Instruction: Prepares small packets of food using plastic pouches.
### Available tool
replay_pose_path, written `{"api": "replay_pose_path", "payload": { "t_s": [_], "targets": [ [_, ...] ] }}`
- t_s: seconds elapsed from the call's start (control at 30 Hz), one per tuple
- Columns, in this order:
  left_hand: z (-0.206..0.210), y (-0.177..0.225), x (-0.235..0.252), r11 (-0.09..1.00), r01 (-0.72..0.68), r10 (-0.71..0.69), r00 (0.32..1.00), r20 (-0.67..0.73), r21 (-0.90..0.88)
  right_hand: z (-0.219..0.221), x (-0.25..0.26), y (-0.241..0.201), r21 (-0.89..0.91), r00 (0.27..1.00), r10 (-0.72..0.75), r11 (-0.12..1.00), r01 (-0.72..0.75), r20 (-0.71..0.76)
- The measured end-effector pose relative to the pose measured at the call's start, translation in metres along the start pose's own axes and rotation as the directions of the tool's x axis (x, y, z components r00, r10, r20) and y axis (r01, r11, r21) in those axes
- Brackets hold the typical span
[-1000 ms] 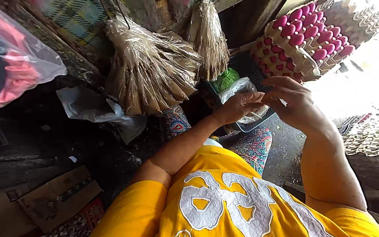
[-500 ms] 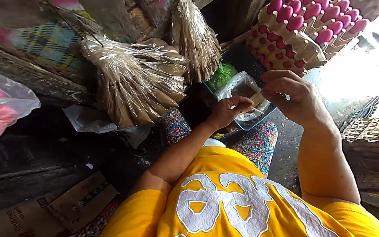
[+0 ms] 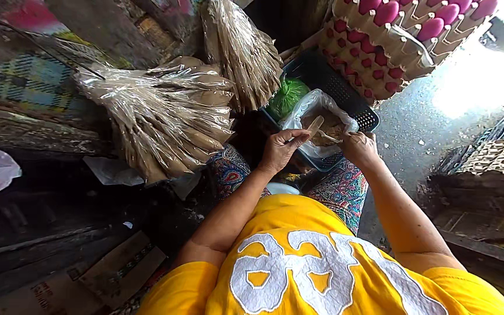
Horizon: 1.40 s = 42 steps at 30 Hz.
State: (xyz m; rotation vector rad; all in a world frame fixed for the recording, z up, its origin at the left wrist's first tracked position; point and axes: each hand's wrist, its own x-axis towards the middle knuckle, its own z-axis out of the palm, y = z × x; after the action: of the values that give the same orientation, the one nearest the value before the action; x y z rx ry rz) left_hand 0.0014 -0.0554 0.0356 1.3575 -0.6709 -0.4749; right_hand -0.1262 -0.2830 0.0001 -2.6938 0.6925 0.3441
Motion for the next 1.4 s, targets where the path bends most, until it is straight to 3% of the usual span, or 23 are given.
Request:
{"api": "replay_pose_path", "payload": {
  "t_s": [0.33, 0.7, 1.0, 1.17, 1.4],
  "targets": [
    [-0.007, -0.005, 0.003, 1.0, -0.026, 0.026, 0.998, -0.059, 0.013, 0.006, 0.01, -0.003, -0.076, 0.996, 0.077, 0.994, -0.073, 0.052],
    [-0.005, -0.011, 0.008, 0.974, -0.098, 0.108, 0.993, -0.039, 0.206, -0.027, 0.009, 0.006, 0.191, 0.988, 0.133, 0.975, -0.116, -0.079],
    [-0.003, -0.02, 0.01, 0.955, -0.088, 0.088, 0.996, 0.012, 0.282, -0.023, 0.016, 0.001, 0.231, 0.989, 0.145, 0.962, -0.144, 0.014],
    [-0.001, -0.021, 0.014, 0.95, -0.098, 0.094, 0.995, 0.027, 0.295, -0.03, 0.014, 0.015, 0.282, 0.982, 0.187, 0.943, -0.178, -0.006],
    [0.006, -0.021, 0.017, 0.949, -0.088, 0.084, 0.996, 0.026, 0.302, -0.048, 0.0, 0.036, 0.528, 0.982, 0.188, 0.837, -0.146, -0.028]
  ]
}}
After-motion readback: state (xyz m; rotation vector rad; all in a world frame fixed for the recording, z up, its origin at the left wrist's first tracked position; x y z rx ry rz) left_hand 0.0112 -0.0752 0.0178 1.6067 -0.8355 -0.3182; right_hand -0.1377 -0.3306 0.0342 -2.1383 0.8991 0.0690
